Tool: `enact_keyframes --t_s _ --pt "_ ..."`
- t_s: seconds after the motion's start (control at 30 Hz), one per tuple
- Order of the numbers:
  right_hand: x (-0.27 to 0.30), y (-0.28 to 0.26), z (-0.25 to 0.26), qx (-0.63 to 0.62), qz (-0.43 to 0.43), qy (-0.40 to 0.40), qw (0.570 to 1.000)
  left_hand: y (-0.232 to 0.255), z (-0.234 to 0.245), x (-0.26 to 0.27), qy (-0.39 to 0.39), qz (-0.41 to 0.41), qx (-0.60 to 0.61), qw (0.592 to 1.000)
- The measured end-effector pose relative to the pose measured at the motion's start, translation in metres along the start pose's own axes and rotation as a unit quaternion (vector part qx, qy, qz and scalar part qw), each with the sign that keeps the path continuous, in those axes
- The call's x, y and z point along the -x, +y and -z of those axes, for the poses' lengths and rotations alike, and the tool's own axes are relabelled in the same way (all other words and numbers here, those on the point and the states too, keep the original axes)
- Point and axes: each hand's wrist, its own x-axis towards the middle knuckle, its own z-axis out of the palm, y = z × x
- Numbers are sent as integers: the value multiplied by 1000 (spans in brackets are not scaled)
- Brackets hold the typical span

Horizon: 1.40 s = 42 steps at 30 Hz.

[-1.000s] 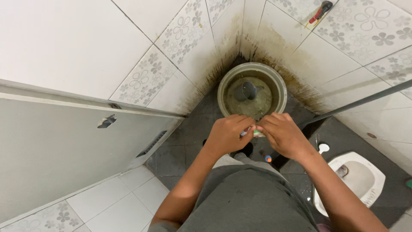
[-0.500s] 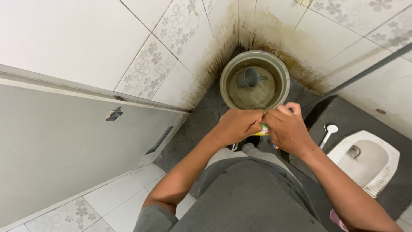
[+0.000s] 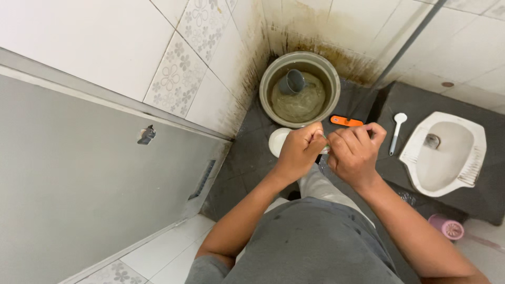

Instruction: The person opens a small sachet and pours its contents into a squat toilet. They then use a toilet brush to scrub the inside of the toilet bowl, followed by rinsing the brush with water from a bucket using a ladle. Finally, they use a mop to clean the floor around the toilet.

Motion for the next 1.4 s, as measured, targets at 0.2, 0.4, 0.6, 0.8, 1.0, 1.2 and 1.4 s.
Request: enact_keyframes --t_s 0.2,0.4,0.6,0.8,1.0,1.2,1.4 --pt "54 -35 15 38 -80 70 994 12 -25 33 -5 -8 -37 999" --pt "86 -40 35 61 -119 147 980 15 -59 48 -44 -3 -3 999" --pt "112 -29 67 91 -152 203 963 24 -108 58 -65 14 50 997" --pt "141 -10 112 91 -190 228 951 27 -172 68 -71 10 69 995" --pt "177 11 176 58 -215 154 963 40 -210 75 -174 13 3 985" --pt "215 24 216 51 -242 126 961 70 -251 96 -169 -145 -118 968" --pt "249 31 235 -29 -298 148 942 63 -288 109 -126 -151 -40 980"
